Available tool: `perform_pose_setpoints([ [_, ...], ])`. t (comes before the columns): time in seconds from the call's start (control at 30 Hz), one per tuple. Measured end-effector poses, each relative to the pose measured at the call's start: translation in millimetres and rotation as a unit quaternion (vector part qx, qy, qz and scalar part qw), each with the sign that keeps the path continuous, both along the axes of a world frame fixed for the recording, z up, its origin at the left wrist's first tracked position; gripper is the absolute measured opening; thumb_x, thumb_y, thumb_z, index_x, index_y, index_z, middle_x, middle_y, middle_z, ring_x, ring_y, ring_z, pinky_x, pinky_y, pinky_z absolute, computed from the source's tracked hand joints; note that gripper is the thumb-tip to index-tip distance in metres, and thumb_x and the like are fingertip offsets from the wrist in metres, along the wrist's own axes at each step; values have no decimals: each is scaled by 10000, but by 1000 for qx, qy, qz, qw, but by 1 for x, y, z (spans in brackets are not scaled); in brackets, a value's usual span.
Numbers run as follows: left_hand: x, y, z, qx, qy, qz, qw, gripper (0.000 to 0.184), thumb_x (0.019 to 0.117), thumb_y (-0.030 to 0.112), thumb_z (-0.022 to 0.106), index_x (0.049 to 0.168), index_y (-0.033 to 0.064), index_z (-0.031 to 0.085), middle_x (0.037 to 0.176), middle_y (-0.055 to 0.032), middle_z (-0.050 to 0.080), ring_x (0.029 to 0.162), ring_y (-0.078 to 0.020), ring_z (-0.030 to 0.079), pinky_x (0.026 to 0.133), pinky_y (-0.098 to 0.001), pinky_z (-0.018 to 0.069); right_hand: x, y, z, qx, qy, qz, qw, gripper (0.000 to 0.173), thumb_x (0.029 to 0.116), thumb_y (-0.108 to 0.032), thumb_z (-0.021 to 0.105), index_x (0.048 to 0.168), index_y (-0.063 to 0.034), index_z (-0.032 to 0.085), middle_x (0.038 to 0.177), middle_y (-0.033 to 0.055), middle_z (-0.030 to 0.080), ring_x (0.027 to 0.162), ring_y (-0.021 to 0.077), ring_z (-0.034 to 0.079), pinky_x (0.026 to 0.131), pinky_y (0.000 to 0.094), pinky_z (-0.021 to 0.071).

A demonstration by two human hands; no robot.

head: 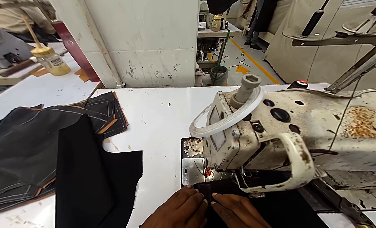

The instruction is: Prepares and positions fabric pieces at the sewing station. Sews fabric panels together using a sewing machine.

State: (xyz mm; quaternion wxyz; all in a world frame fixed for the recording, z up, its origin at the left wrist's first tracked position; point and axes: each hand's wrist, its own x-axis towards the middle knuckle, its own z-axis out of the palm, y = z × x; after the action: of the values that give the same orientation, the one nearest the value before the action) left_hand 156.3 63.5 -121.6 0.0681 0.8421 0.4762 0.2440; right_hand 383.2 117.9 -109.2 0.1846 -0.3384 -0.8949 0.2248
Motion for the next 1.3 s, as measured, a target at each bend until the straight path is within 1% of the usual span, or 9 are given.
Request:
perform_pose_setpoints([
  [0.27, 3, 0, -7, 37, 1, 2, 999, 354, 1088, 242, 453, 1285, 37, 664, 1281, -119, 670, 1281, -252, 600, 1144, -349, 439, 6, 0, -6, 48, -1, -1, 999, 425, 974, -431, 693, 1205, -79, 750, 1329, 89, 687, 1263, 250, 601, 1048, 367, 485],
  [0.63, 4, 4, -6, 3, 23, -15, 1000, 408, 1107, 227, 370, 1367, 14, 601, 1457, -141, 583, 1419, -256, 501, 1213, -389, 371, 10, 7, -11, 68, 33, 8, 997, 413, 986, -459, 662, 1204, -120, 750, 1322, 49, 691, 1260, 193, 607, 1053, 314, 493],
  [0.73, 2, 5, -7, 0, 27, -18, 999, 419, 1105, 232, 366, 1404, 38, 586, 1465, -132, 574, 1421, -251, 495, 1217, -376, 366, 8, 22, 2, 48, 87, -79, 992, 281, 1005, -385, 635, 1105, -170, 785, 1135, -27, 755, 1014, 66, 712, 853, 261, 612],
  [0.8, 2, 5, -7, -6, 31, -18, 999, 420, 1105, 234, 368, 1410, 43, 585, 1472, -129, 568, 1428, -249, 487, 1221, -373, 361, 2, 39, 10, 17, 71, -167, 983, 243, 966, -428, 628, 1030, -239, 766, 902, -121, 732, 746, -1, 683, 641, 239, 601],
  [0.83, 1, 5, -8, -8, 31, -19, 999, 419, 1100, 231, 373, 1408, 44, 588, 1469, -128, 570, 1426, -248, 488, 1219, -371, 364, -3, 47, 14, -23, 48, -192, 980, 224, 943, -433, 655, 1014, -236, 736, 824, -118, 703, 685, 13, 661, 604, 264, 585],
  [0.93, 0, 6, -8, -7, 29, -22, 999, 416, 1094, 229, 384, 1406, 54, 595, 1464, -121, 577, 1423, -241, 491, 1214, -359, 367, -18, 64, 18, -113, 10, -189, 975, 271, 919, -417, 750, 1062, -189, 717, 819, -59, 685, 716, 74, 649, 685, 327, 572],
  [1.07, 1, 7, -7, -5, 24, -19, 1000, 411, 1095, 227, 391, 1401, 56, 607, 1453, -115, 591, 1417, -234, 501, 1214, -355, 370, -28, 66, 5, 0, 16, -170, 985, 129, 911, -347, 764, 934, -221, 783, 857, -67, 734, 797, 86, 686, 750, 365, 578],
  [1.17, 1, 7, -7, -6, 19, -20, 1000, 408, 1093, 220, 395, 1392, 47, 612, 1451, -122, 592, 1416, -239, 502, 1218, -361, 365, -25, 62, 7, -21, 24, -187, 982, 99, 891, -344, 728, 863, -250, 739, 766, -121, 676, 681, 21, 626, 625, 278, 540],
  [1.3, 1, 8, -7, -1, 15, -22, 1000, 403, 1093, 213, 397, 1385, 46, 619, 1447, -121, 596, 1414, -239, 505, 1219, -365, 365, -14, 56, 21, -127, 29, -181, 975, 153, 870, -342, 685, 998, -279, 741, 777, -160, 676, 678, -13, 618, 605, 217, 526],
])
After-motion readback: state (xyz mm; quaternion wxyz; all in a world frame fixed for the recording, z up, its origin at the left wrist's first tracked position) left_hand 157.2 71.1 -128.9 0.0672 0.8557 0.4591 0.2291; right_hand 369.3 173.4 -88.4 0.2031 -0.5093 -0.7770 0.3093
